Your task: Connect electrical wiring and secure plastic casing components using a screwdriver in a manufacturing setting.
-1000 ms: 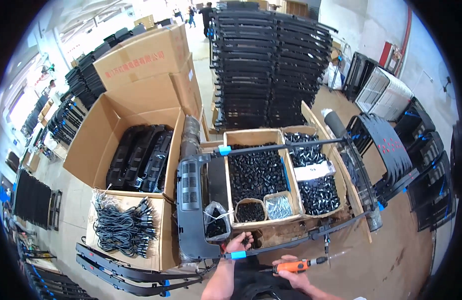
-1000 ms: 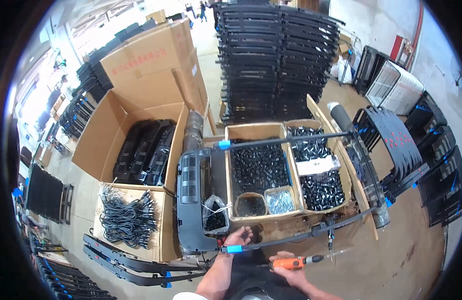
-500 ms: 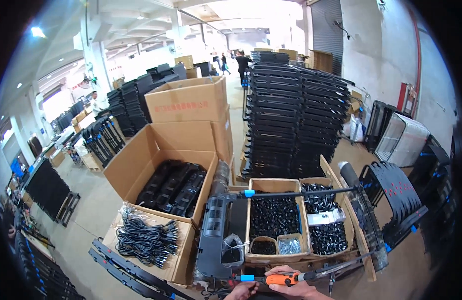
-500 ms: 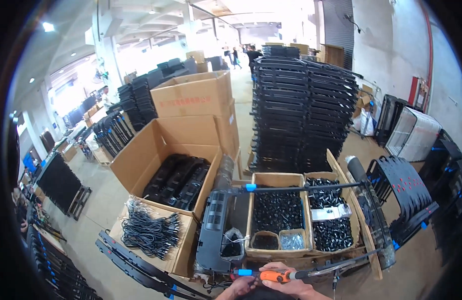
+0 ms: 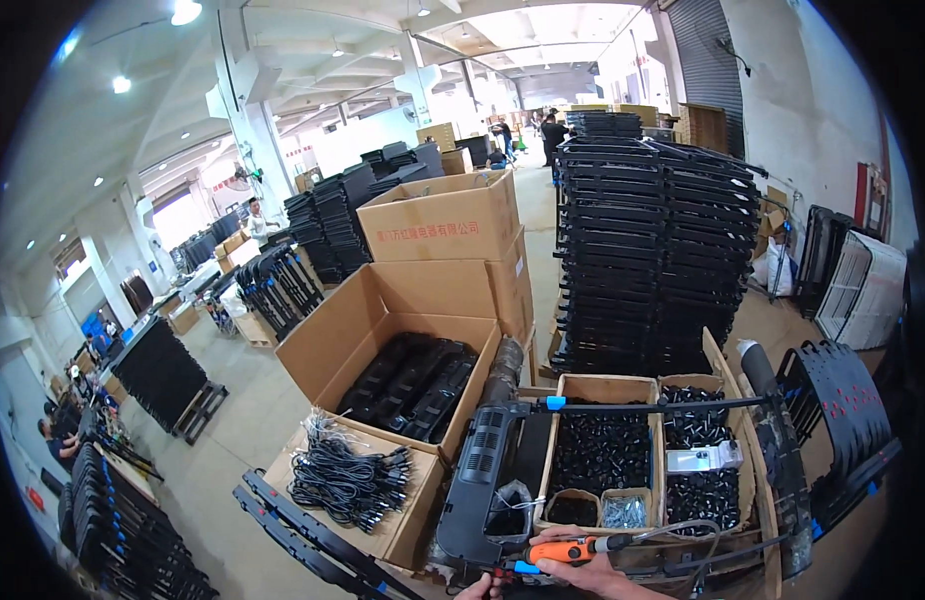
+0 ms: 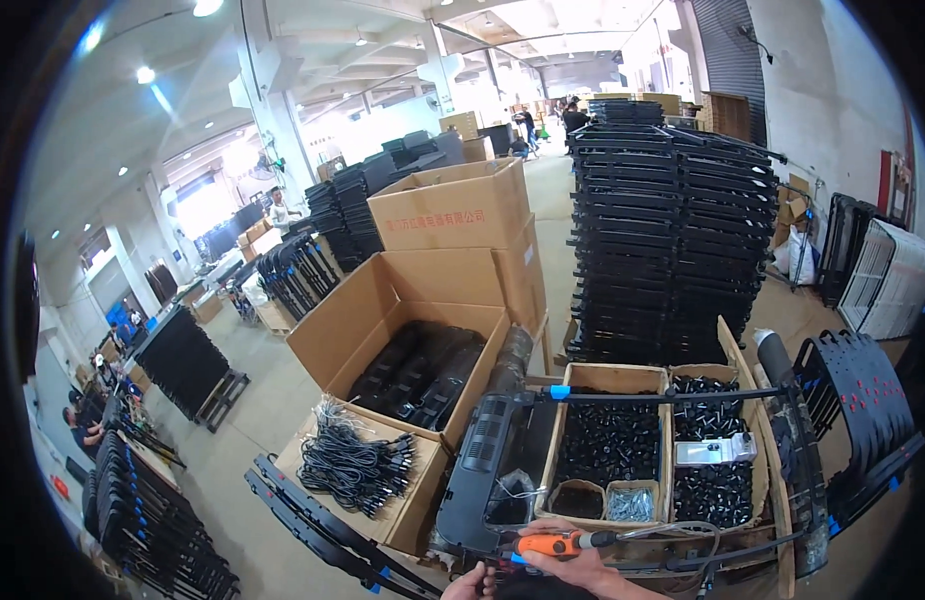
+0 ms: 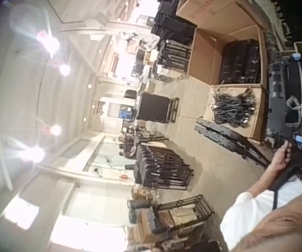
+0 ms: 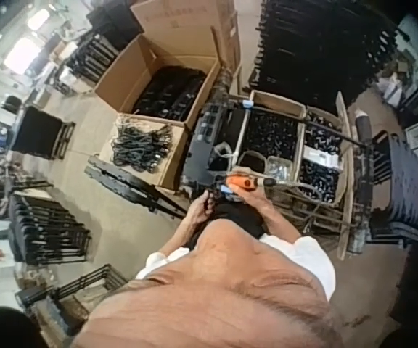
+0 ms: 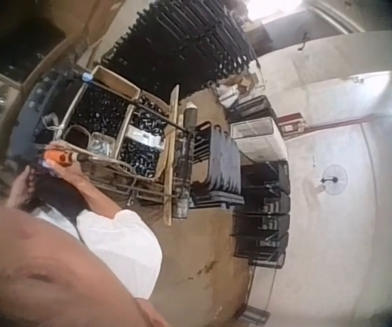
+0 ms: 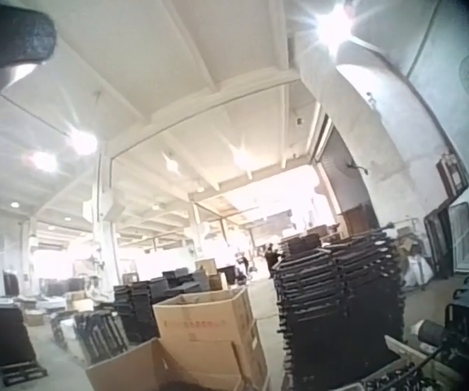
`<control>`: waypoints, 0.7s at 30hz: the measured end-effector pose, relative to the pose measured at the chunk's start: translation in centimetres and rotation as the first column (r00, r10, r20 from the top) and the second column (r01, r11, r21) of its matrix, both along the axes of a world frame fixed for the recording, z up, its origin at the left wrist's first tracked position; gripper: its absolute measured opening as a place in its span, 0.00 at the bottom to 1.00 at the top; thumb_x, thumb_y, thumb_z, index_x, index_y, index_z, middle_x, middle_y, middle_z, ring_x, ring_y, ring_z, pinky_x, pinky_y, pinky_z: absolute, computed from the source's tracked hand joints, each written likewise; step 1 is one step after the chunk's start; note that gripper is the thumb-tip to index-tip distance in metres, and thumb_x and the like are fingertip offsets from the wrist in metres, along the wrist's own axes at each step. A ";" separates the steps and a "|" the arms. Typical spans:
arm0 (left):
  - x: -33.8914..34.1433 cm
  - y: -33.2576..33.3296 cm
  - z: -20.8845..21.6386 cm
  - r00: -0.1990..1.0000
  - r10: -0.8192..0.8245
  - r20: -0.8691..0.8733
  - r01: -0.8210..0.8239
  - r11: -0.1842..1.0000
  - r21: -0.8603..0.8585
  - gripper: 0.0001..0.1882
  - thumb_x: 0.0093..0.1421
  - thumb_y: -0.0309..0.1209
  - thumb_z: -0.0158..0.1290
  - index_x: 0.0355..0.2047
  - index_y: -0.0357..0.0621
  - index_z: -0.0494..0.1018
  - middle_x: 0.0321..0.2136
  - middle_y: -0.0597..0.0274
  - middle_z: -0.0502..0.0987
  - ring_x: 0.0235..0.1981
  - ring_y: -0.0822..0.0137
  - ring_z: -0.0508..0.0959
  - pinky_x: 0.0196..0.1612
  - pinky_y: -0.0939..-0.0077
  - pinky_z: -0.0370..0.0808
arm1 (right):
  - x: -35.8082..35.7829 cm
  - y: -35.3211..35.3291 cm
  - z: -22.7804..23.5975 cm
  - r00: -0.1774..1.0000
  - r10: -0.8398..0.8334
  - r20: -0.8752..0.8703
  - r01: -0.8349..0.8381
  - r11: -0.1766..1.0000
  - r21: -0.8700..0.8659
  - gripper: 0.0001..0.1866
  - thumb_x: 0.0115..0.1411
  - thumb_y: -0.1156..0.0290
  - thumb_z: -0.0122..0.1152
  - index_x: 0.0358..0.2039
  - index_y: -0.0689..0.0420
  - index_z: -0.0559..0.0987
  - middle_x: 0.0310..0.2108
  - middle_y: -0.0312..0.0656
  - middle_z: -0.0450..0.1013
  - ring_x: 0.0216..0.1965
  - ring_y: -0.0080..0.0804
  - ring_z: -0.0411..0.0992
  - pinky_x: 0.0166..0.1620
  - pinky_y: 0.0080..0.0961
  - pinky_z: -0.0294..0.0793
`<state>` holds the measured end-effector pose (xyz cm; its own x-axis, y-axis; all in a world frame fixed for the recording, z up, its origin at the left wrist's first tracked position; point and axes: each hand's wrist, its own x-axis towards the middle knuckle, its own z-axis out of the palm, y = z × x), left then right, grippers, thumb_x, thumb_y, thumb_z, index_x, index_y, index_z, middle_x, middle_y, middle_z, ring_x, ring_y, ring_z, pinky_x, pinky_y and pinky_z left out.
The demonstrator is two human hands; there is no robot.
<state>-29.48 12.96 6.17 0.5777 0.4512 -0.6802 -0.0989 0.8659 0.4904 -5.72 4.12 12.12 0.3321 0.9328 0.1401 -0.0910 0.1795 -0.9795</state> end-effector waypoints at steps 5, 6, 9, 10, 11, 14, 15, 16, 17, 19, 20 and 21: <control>3.0 1.9 1.4 0.952 0.245 0.181 -0.225 0.967 -0.122 0.15 0.77 0.47 0.47 0.40 0.52 0.73 0.27 0.73 0.67 0.25 0.75 0.64 0.25 0.83 0.60 | -0.7 1.5 2.9 0.988 0.039 0.151 -0.037 0.999 -0.018 0.22 0.61 0.65 0.75 0.54 0.57 0.81 0.52 0.39 0.78 0.53 0.27 0.76 0.59 0.28 0.76; 3.4 2.4 1.9 0.952 0.248 0.179 -0.227 0.965 -0.129 0.15 0.77 0.47 0.47 0.40 0.52 0.73 0.27 0.73 0.67 0.25 0.75 0.64 0.25 0.83 0.60 | -0.8 1.7 2.9 0.987 0.040 0.153 -0.035 0.999 -0.035 0.22 0.61 0.65 0.75 0.54 0.57 0.81 0.53 0.39 0.78 0.54 0.27 0.76 0.59 0.28 0.76; 3.8 4.8 1.5 0.885 0.354 0.304 -0.257 0.913 -0.316 0.13 0.77 0.42 0.50 0.41 0.47 0.73 0.26 0.67 0.71 0.25 0.71 0.67 0.28 0.77 0.68 | -1.3 2.9 1.4 0.995 0.034 0.093 -0.028 0.998 -0.056 0.22 0.62 0.66 0.75 0.54 0.57 0.80 0.53 0.39 0.78 0.54 0.28 0.76 0.59 0.29 0.76; 3.5 6.1 -0.5 0.883 0.360 0.302 -0.258 0.909 -0.328 0.13 0.77 0.42 0.50 0.41 0.47 0.73 0.26 0.67 0.71 0.25 0.71 0.67 0.28 0.77 0.68 | -1.5 3.6 0.8 0.999 0.024 0.029 -0.022 0.998 -0.052 0.23 0.62 0.66 0.74 0.55 0.57 0.79 0.53 0.40 0.78 0.54 0.28 0.76 0.60 0.30 0.76; 3.3 7.4 -2.6 0.882 0.305 0.358 -0.177 0.920 -0.348 0.11 0.77 0.40 0.50 0.45 0.46 0.73 0.29 0.68 0.72 0.28 0.72 0.70 0.29 0.79 0.69 | -1.4 4.2 0.4 0.999 0.028 0.032 -0.025 0.997 -0.069 0.23 0.62 0.66 0.74 0.55 0.57 0.79 0.53 0.40 0.78 0.54 0.28 0.76 0.60 0.30 0.76; 4.5 9.9 -4.4 0.913 0.250 0.322 -0.125 0.924 -0.362 0.13 0.77 0.41 0.50 0.50 0.46 0.73 0.30 0.71 0.70 0.30 0.73 0.71 0.29 0.82 0.69 | -1.4 6.0 0.0 0.997 -0.058 0.045 0.060 0.998 -0.026 0.25 0.61 0.73 0.73 0.56 0.59 0.73 0.51 0.43 0.78 0.54 0.28 0.76 0.60 0.33 0.76; 4.8 10.8 -4.5 0.916 0.209 0.342 -0.085 0.935 -0.343 0.12 0.76 0.38 0.49 0.50 0.45 0.75 0.31 0.70 0.74 0.30 0.73 0.73 0.30 0.80 0.72 | -1.2 6.6 0.2 0.994 -0.080 0.079 0.085 0.994 -0.069 0.25 0.60 0.74 0.73 0.56 0.59 0.73 0.51 0.42 0.78 0.53 0.28 0.76 0.59 0.33 0.76; 4.9 11.2 -4.6 0.915 0.182 0.359 -0.059 0.943 -0.328 0.11 0.76 0.36 0.49 0.49 0.44 0.77 0.32 0.69 0.77 0.31 0.72 0.75 0.32 0.79 0.74 | -1.1 7.1 0.6 0.990 -0.085 0.113 0.098 0.989 -0.115 0.25 0.59 0.74 0.74 0.56 0.59 0.74 0.50 0.42 0.79 0.53 0.28 0.76 0.59 0.34 0.76; 5.3 11.7 -4.1 0.927 0.175 0.331 -0.062 0.944 -0.325 0.12 0.76 0.37 0.50 0.50 0.44 0.77 0.31 0.70 0.76 0.30 0.73 0.75 0.31 0.80 0.74 | -1.4 7.9 1.7 0.994 -0.107 0.019 0.108 0.987 -0.120 0.24 0.58 0.74 0.74 0.54 0.59 0.76 0.51 0.42 0.79 0.52 0.28 0.76 0.59 0.35 0.76; 6.1 13.5 -3.3 0.935 0.153 0.321 -0.050 0.950 -0.309 0.13 0.76 0.38 0.50 0.51 0.43 0.76 0.31 0.71 0.74 0.30 0.74 0.74 0.31 0.80 0.73 | -0.7 9.6 1.3 0.982 -0.105 0.155 0.125 0.984 -0.125 0.24 0.58 0.76 0.73 0.54 0.60 0.75 0.51 0.44 0.79 0.52 0.31 0.77 0.59 0.34 0.76; 6.3 14.3 -3.1 0.930 0.140 0.341 -0.037 0.956 -0.291 0.14 0.76 0.39 0.51 0.51 0.43 0.76 0.31 0.71 0.74 0.30 0.74 0.73 0.31 0.80 0.72 | -0.4 10.4 1.3 0.965 -0.092 0.244 0.126 0.984 -0.127 0.25 0.57 0.77 0.73 0.55 0.60 0.75 0.52 0.45 0.79 0.52 0.32 0.77 0.59 0.35 0.76; 6.3 14.5 -3.1 0.930 0.157 0.333 -0.047 0.948 -0.314 0.14 0.76 0.40 0.50 0.51 0.43 0.76 0.30 0.71 0.74 0.30 0.74 0.73 0.31 0.80 0.72 | -0.9 11.0 1.6 0.972 -0.097 0.214 0.127 0.983 -0.133 0.25 0.57 0.78 0.73 0.55 0.60 0.74 0.52 0.46 0.79 0.52 0.33 0.78 0.59 0.35 0.77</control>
